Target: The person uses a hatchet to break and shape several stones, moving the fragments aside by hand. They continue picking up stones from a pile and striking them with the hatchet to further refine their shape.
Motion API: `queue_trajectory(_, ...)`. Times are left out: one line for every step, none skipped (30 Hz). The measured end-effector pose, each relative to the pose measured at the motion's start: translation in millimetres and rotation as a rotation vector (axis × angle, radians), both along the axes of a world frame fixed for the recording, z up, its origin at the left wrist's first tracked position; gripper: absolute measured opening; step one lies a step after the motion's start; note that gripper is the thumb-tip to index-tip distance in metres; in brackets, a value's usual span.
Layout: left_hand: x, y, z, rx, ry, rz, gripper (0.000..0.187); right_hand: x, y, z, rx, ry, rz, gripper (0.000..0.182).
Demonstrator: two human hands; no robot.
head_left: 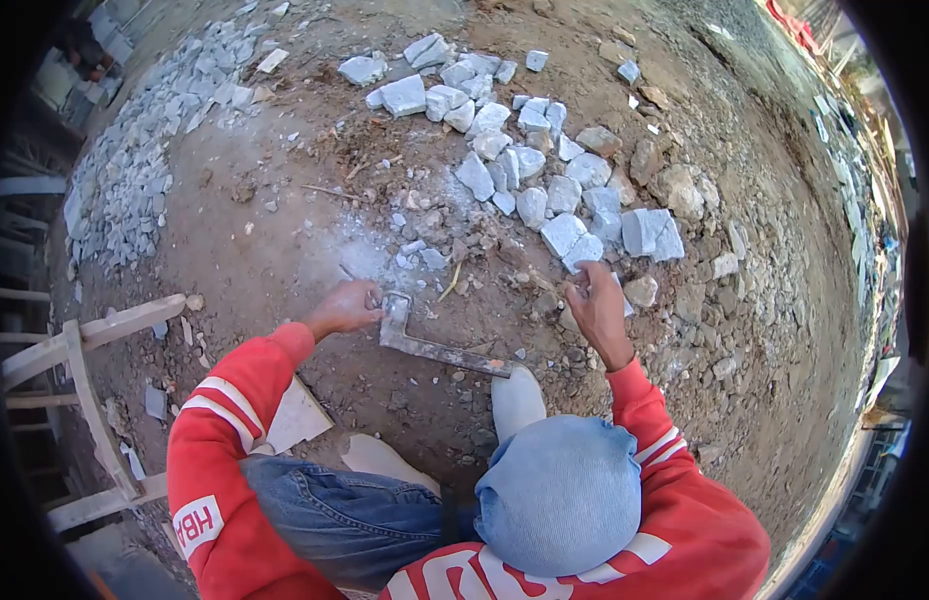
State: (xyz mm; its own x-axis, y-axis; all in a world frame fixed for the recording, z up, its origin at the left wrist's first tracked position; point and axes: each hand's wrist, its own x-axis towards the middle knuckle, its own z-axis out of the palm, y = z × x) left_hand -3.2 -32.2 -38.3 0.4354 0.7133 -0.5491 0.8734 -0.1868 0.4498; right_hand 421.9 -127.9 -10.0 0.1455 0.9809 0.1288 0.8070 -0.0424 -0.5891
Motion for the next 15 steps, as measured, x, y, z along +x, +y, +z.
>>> queue_trajectory(-3,1,-2,0.033,0.031,-0.062,0.041,-27,-14,-8,-0.039,0.039,0.165,0.029)
queue_trajectory(-6,0,-6,0.067,0.057,-0.130,0.040,-56,-30,-7,-0.096,0.135,0.317,0.029)
queue_trajectory(-8,2,-10,0.104,0.086,-0.195,0.040,-79,-48,-24,-0.082,0.048,0.435,0.033)
queue_trajectory(-7,2,-14,0.093,0.141,-0.260,0.042,-98,-63,-28,-0.208,0.021,0.525,0.039)
queue_trajectory(-5,3,-12,0.084,0.204,-0.321,0.044,-115,-73,-23,-0.177,-0.131,0.573,0.050)
queue_trajectory(0,1,-1,0.049,0.225,-0.318,0.044,-123,-78,-28,-0.333,-0.162,0.578,0.060)
queue_trajectory(-2,1,-16,0.041,0.241,-0.344,0.044,-128,-78,-28,-0.385,-0.163,0.567,0.061)
queue_trajectory(-2,2,-24,-0.006,0.221,-0.360,0.043,-128,-75,-31,-0.439,-0.172,0.549,0.063)
queue_trajectory(2,1,-19,-0.025,0.233,-0.382,0.042,-126,-71,-44,-0.499,-0.128,0.512,0.063)
queue_trajectory(3,0,-18,-0.014,0.201,-0.381,0.042,-122,-68,-58,-0.569,-0.083,0.465,0.063)
queue_trajectory(3,-2,-19,-0.004,0.163,-0.390,0.042,-119,-67,-67,-0.556,-0.133,0.478,0.060)
queue_trajectory(4,-3,-24,0.002,0.164,-0.383,0.042,-119,-63,-69,-0.545,-0.182,0.482,0.058)
queue_trajectory(3,-2,-26,0.004,0.161,-0.385,0.042,-124,-56,-60,-0.511,-0.178,0.493,0.058)
queue_trajectory(-1,1,-24,0.029,0.177,-0.376,0.042,-127,-51,-49,-0.607,-0.227,0.539,0.057)
queue_trajectory(-2,1,-22,-0.012,0.182,-0.381,0.043,-131,-49,-43,-0.712,-0.279,0.580,0.057)
